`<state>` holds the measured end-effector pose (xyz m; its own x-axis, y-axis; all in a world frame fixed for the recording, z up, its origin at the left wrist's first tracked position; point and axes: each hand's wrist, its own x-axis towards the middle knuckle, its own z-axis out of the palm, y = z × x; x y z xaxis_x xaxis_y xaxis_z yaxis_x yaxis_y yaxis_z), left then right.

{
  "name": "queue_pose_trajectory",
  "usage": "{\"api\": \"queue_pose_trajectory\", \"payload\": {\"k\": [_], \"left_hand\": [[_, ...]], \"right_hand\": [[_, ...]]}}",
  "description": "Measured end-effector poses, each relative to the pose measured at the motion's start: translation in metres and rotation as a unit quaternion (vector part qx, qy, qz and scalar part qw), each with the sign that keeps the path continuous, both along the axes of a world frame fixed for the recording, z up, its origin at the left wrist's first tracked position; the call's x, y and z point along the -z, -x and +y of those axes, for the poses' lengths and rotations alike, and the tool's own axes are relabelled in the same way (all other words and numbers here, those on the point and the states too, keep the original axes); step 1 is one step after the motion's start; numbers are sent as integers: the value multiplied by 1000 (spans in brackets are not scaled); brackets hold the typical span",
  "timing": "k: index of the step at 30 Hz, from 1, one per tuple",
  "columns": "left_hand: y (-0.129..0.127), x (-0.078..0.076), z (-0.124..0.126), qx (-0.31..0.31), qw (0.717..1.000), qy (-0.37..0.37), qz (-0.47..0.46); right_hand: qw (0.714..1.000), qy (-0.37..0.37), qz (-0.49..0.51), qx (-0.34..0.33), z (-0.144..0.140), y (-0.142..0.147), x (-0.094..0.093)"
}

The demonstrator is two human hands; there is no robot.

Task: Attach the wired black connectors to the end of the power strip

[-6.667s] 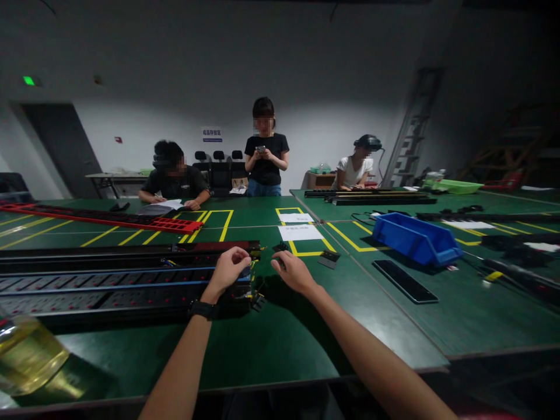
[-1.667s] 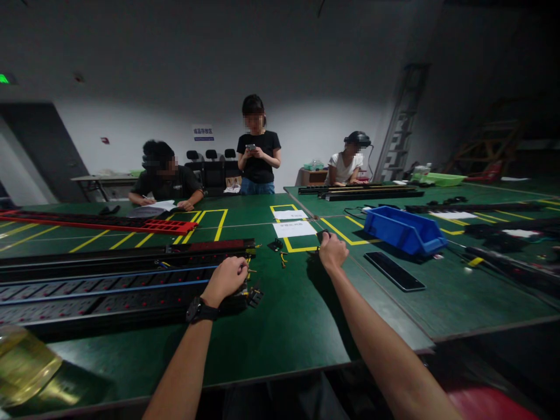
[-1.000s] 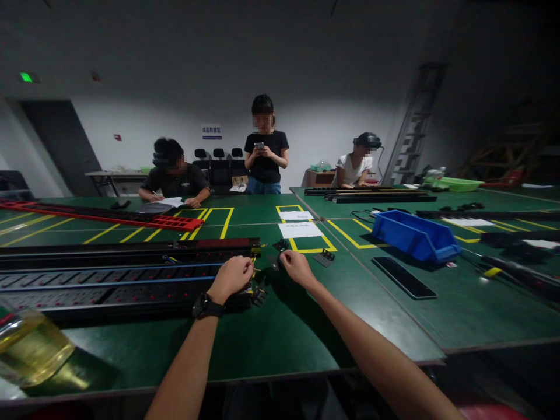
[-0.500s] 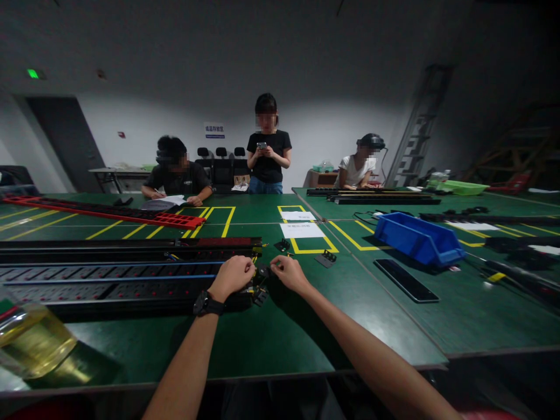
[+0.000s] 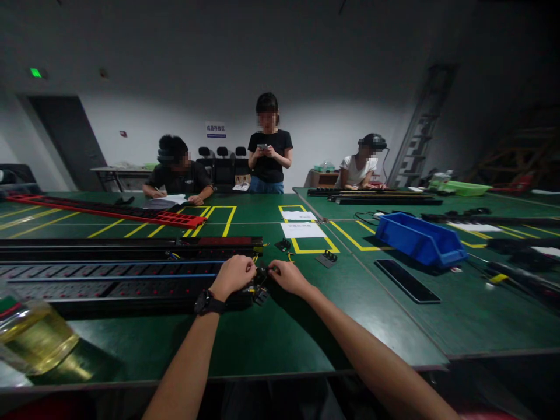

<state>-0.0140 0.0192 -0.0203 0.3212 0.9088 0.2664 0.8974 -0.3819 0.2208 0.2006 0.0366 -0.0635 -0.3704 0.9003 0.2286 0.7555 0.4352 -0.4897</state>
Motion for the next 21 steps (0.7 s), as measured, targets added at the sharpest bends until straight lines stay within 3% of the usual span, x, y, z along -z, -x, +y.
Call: {"api": "queue_pose_trajectory", "payload": {"k": [8,21], "left_hand": [[0,-1,-1,2,1000,-2,0],[0,-1,-2,2,1000,-1,0]], "right_hand": [[1000,-5,-14,-8,-3,2,1],[988,41,141,-52,10,5,9]]}}
